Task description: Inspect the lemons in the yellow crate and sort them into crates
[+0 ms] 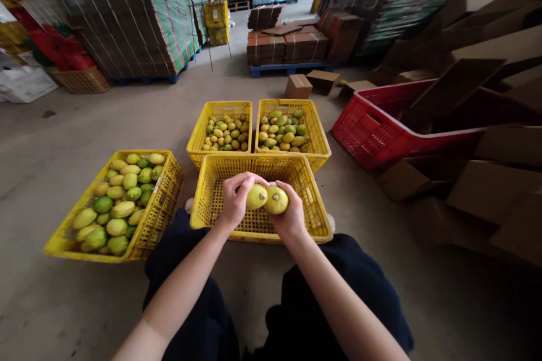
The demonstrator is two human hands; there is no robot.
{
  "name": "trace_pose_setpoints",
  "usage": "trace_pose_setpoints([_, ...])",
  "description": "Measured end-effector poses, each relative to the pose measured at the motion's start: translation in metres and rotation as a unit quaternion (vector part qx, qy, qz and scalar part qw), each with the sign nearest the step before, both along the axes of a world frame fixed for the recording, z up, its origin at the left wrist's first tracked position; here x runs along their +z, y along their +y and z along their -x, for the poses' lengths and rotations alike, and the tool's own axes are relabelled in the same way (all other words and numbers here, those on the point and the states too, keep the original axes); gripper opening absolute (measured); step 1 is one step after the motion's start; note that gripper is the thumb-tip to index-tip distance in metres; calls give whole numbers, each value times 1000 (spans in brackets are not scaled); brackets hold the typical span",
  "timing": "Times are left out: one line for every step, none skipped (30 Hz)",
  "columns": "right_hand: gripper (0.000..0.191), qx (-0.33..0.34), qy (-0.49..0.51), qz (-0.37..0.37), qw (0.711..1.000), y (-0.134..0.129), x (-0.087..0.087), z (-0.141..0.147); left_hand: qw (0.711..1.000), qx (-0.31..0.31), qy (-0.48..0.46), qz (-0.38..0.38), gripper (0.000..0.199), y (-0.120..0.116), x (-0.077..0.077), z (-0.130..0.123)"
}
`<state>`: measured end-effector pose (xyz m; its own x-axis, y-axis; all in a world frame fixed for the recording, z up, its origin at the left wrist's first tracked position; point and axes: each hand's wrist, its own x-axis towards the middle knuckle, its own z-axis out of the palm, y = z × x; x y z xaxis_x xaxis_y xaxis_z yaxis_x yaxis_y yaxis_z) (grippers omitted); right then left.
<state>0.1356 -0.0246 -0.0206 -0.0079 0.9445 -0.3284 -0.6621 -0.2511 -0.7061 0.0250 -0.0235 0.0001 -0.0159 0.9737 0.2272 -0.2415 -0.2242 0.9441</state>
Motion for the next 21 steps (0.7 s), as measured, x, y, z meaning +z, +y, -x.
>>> trace_pose_setpoints([20, 0, -4, -1, 1000, 0, 0, 0, 1000, 1, -9, 12, 27, 0, 0, 0])
trace_pose_setpoints([20, -1, -7, -3, 1000, 0, 0, 1, 999, 3, -19, 26, 26, 0, -1, 0])
trace_pose_setpoints([20, -1, -10, -5, 1000, 0, 0, 1, 999, 6, -30, 39, 25, 1, -1, 0])
trace_pose_setpoints([20, 0, -13, -9, 1000, -1, 1, 1, 998, 7, -37, 48, 25, 1, -2, 0])
trace_pose_setpoints([20, 1, -17, -13, 1000, -1, 1, 1, 998, 8, -42, 52, 25, 1, -3, 1])
trace_pose_setpoints([20, 2, -22, -18, 1000, -1, 2, 1, 998, 8, -45, 54, 25, 2, -4, 1])
trace_pose_setpoints([21, 1, -29, -24, 999, -1, 2, 1, 998, 10, -46, 52, 25, 2, -4, 1])
trace_pose_setpoints([23, 0, -35, -31, 999, -2, 2, 0, 998, 10, -45, 48, 26, 2, -5, 1])
trace_pose_setpoints([24, -2, -41, -38, 998, -2, 2, 0, 998, 12, -41, 43, 27, 3, -5, 1])
trace_pose_setpoints([25, -4, -47, -45, 998, -2, 2, 0, 999, 12, -35, 35, 28, 3, -5, 1])
trace_pose_setpoints([26, -6, -51, -50, 997, -2, 2, 0, 999, 13, -26, 28, 29, 3, -5, 1])
trace_pose_setpoints([27, -8, -52, -53, 997, -2, 1, 0, 1000, 15, -16, 21, 30, 4, -4, 0])
trace_pose_setpoints([29, -8, -51, -53, 997, -1, 0, 0, 1000, 21, -8, 17, 31, 4, -4, 0])
trace_pose_setpoints([32, -9, -49, -51, 997, -1, -1, 0, 999, 29, -4, 18, 32, 5, -4, -1])
trace_pose_setpoints([34, -10, -46, -48, 998, 0, -3, 1, 999, 39, -3, 24, 32, 6, -4, -2])
trace_pose_setpoints([36, -11, -43, -44, 998, 0, -4, 1, 998, 48, -6, 35, 32, 8, -5, -2])
trace_pose_setpoints([38, -12, -42, -41, 998, 1, -5, 1, 997, 55, -13, 52, 32, 9, -5, -2])
trace_pose_setpoints([39, -11, -43, -38, 998, 1, -5, 2, 995, 59, -25, 75, 31, 11, -6, -2])
trace_pose_setpoints([40, -8, -46, -37, 998, 2, -6, 3, 992, 61, -45, 104, 30, 14, -7, -2])
trace_pose_setpoints([39, -2, -50, -40, 998, 2, -6, 3, 985, 61, -75, 141, 29, 16, -7, -1])
trace_pose_setpoints([37, 10, -55, -47, 997, 1, -6, 3, 974, 61, -115, 184, 27, 18, -8, 1])
